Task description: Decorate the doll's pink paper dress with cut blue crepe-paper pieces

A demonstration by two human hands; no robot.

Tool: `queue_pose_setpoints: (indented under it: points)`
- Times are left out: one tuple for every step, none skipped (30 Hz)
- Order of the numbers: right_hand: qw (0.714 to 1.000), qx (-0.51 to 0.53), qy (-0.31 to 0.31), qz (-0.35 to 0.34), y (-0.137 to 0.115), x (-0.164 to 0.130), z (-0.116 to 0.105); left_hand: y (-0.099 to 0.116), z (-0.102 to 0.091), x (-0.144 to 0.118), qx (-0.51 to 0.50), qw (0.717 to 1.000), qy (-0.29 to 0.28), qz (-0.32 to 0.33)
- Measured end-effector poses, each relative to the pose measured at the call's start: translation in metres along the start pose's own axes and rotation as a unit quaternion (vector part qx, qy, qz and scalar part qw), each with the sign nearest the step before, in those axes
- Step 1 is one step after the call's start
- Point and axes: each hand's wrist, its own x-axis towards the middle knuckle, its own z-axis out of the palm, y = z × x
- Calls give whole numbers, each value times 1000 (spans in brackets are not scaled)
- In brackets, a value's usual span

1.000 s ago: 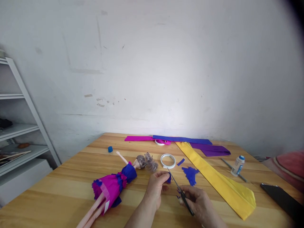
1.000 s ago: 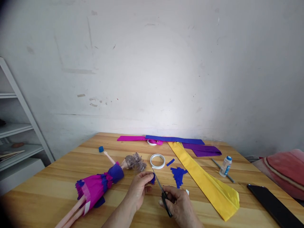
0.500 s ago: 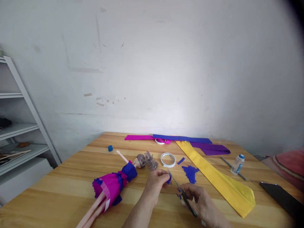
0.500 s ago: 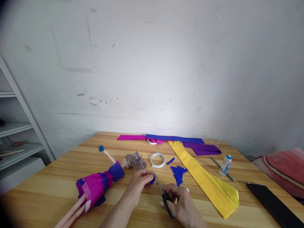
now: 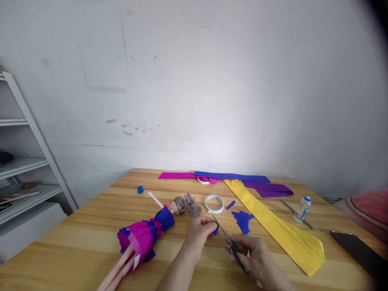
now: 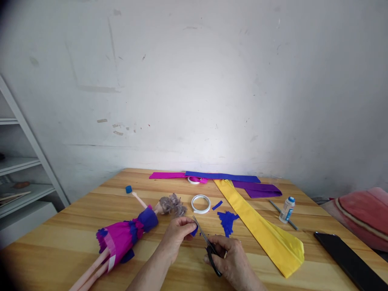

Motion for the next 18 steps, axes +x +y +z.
queue_pose_setpoints:
  points:
    - [1000,9,0,0,2,0,1,0,0,0,-2,1000,0,-1]
    - [1000,18,0,0,5,1,1,0,0,0,-4,1000,-2,-2]
    - [1000,25,3,2,7,1,1,0,-1,0,-6,1000,-6,0]
    - [1000,29,9,7,8,1,0,0,-1,-1,-9,1000,-14,4]
    - [999,29,13,12,8,1,-1,1,-1,-1,-11,1000,-25,5]
    - [999,24,17,16,7,1,-4,1,-2,-2,-13,999,-37,5]
    - [999,14,21,19,4,1,-7,1,-2,-2,-15,999,-48,2]
    - [1000,3,21,20,1,1,-10,1,-2,-2,-15,998,-58,-1]
    - [1000,-8,17,20,-3,0,-14,1,-2,-2,-13,998,-66,-8]
    - [1000,-18,12,20,-7,0,-17,1,-2,-2,-9,997,-72,-14]
    - [999,-25,8,23,-10,0,-19,0,-2,-1,-5,997,-76,-18]
    - [999,-29,6,28,-13,-1,-21,-1,-2,-1,-2,997,-79,-20]
    - [999,-32,4,32,-14,-1,-22,-2,-2,0,-1,996,-81,-20]
    - [999,-35,3,34,-14,-1,-23,-2,-3,0,-3,996,-83,-20]
    - [999,-37,4,34,-14,0,-23,-2,-3,0,-7,996,-83,-20]
    - [999,-39,5,33,-13,0,-23,-2,-3,0,-12,996,-85,-22]
    - [999,-42,4,32,-12,0,-22,-2,-3,0,-17,996,-86,-24]
    - [999,-45,3,30,-11,0,-22,-2,-3,-1,-21,996,-86,-25]
